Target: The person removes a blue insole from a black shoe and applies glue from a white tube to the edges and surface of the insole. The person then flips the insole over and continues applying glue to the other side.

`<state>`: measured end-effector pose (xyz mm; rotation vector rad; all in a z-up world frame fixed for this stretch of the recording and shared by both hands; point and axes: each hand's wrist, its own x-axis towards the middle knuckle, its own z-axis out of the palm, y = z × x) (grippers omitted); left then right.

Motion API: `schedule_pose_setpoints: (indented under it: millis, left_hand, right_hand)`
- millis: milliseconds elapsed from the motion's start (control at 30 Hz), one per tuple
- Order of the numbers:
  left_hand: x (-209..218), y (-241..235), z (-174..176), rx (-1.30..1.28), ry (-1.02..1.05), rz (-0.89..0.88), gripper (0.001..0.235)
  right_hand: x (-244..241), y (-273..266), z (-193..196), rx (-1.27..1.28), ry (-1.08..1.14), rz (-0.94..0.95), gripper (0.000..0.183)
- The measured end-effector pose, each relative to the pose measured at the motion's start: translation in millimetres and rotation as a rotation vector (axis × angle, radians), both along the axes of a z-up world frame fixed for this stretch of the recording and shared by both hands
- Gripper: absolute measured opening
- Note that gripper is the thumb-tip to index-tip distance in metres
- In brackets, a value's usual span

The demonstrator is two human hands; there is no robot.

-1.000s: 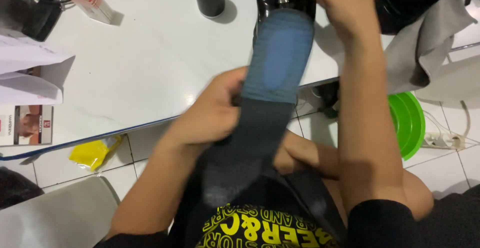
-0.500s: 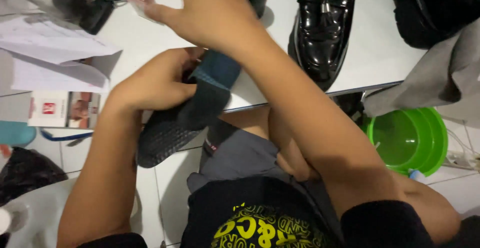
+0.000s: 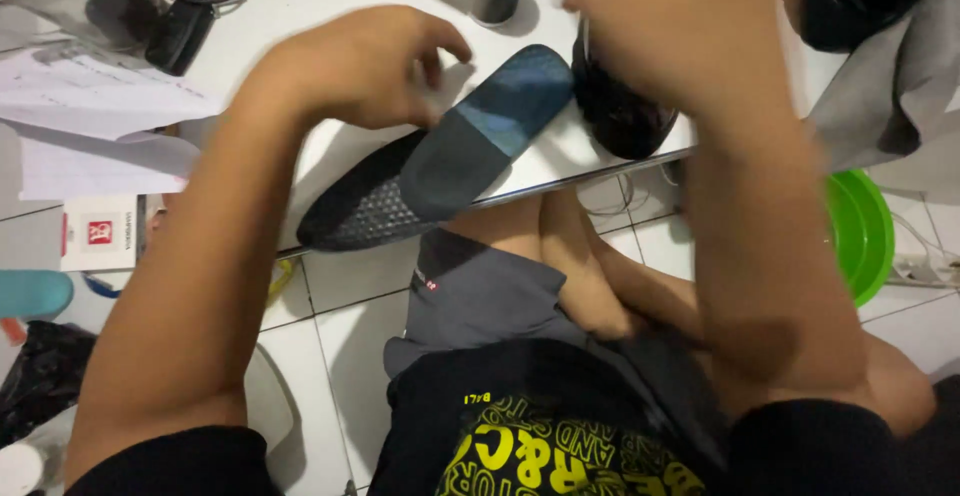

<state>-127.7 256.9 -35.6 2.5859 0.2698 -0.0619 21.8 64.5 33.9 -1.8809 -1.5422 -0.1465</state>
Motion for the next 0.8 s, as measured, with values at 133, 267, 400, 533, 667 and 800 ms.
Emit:
schedule_pose_setpoints:
  millis: [133, 267, 400, 533, 667, 800]
  left_hand:
    - [-42, -11, 36, 0.282, -0.146, 0.15, 0.059]
    - [-34, -107, 33, -0.056, -0.797, 0.152, 0.077]
    - [-5, -177, 2, -0.239, -0.629, 0.25, 0.086]
    - [23, -196, -13, -0.454, -0.636, 0.255, 0.06]
    - [35, -197, -14, -0.491, -0.641, 0.15, 0.056]
    - [42, -201, -17, -0.531, -0.59, 0.114, 0.056]
  right_hand:
    - [9, -76, 6, 0.09, 0.281, 0.182, 0.024]
    - [3, -98, -13, 0.033, 0.389, 0.116, 0.036]
    - [-33, -104, -11, -0.069, 0.64, -0.045, 0.04]
    - [-21, -115, -16, -0.1, 0.625, -0.092, 0.031]
    - [9, -130, -28, -0.093, 0.602, 0.009, 0.034]
    - [19, -133, -26, -0.137, 0.772, 0.002, 0.032]
